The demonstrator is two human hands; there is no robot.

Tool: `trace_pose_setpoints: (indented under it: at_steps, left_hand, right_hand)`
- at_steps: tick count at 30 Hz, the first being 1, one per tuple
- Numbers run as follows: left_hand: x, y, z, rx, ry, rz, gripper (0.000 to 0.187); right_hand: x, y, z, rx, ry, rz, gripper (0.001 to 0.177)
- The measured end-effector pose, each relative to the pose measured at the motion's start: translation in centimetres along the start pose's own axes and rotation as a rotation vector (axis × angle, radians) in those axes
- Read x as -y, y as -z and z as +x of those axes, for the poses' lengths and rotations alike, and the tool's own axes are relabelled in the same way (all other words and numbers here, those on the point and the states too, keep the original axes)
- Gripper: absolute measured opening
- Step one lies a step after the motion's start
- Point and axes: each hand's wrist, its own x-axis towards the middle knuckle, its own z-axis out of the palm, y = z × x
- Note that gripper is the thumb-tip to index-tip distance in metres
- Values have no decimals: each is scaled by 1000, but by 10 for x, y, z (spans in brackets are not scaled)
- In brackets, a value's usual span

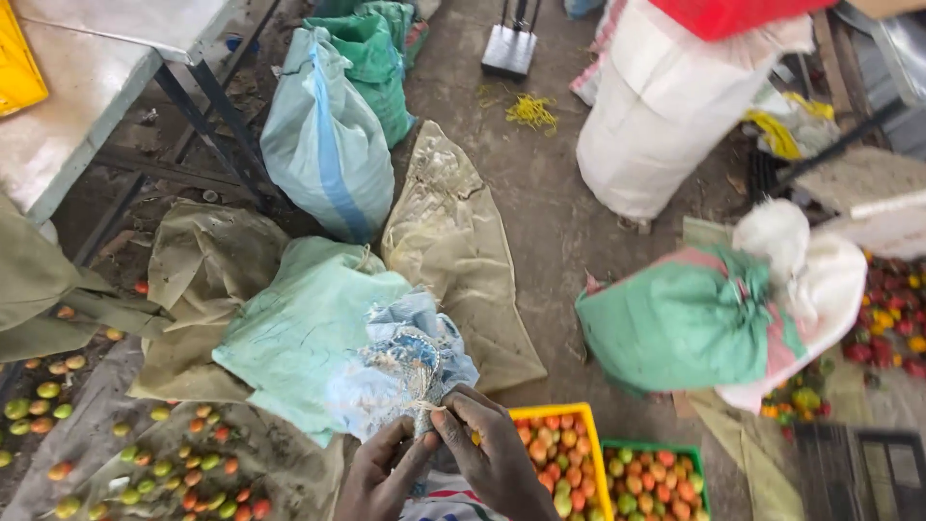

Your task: Preparing blue plastic bags by untying and unfolding them over crates of produce.

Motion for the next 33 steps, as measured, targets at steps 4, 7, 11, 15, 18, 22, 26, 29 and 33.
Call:
trace_pose_setpoints:
  at_steps: [4, 7, 11, 15, 18, 22, 26, 29, 33]
  left_hand:
    - [20, -13, 119, -95, 29, -181, 25]
    - [-33, -44, 212, -126, -99, 38, 29]
    - [-97, -60, 351, -161, -171, -15, 35]
    - [-147, -80, 444, -229, -211, 172, 17]
    - [-195, -86, 492, -375, -585, 501, 39]
    - [-254, -85, 557, -153, -972, 752, 38]
    - [-265, -72, 650, -252, -856, 734, 16]
    - [-272, -76, 707, -251, -760, 726, 4]
    - [-298, -80, 790, -338, -522, 641, 5]
  right_hand:
    - [-56, 45, 90, -14, -147, -14, 23]
    - [-80, 86, 171, -160, 124, -177, 26]
    - [-77, 143, 305, -144, 244, -194, 26]
    - [-96, 205, 403, -58, 269, -136, 25]
    - [-117, 227, 467, 2, 259, -154, 23]
    - [-133, 253, 544, 147, 288, -164, 24]
    - [-173, 288, 640, 162, 170, -184, 26]
    - [-213, 320, 704, 391, 188, -201, 24]
    - [-217, 357, 802, 600, 170, -198, 21]
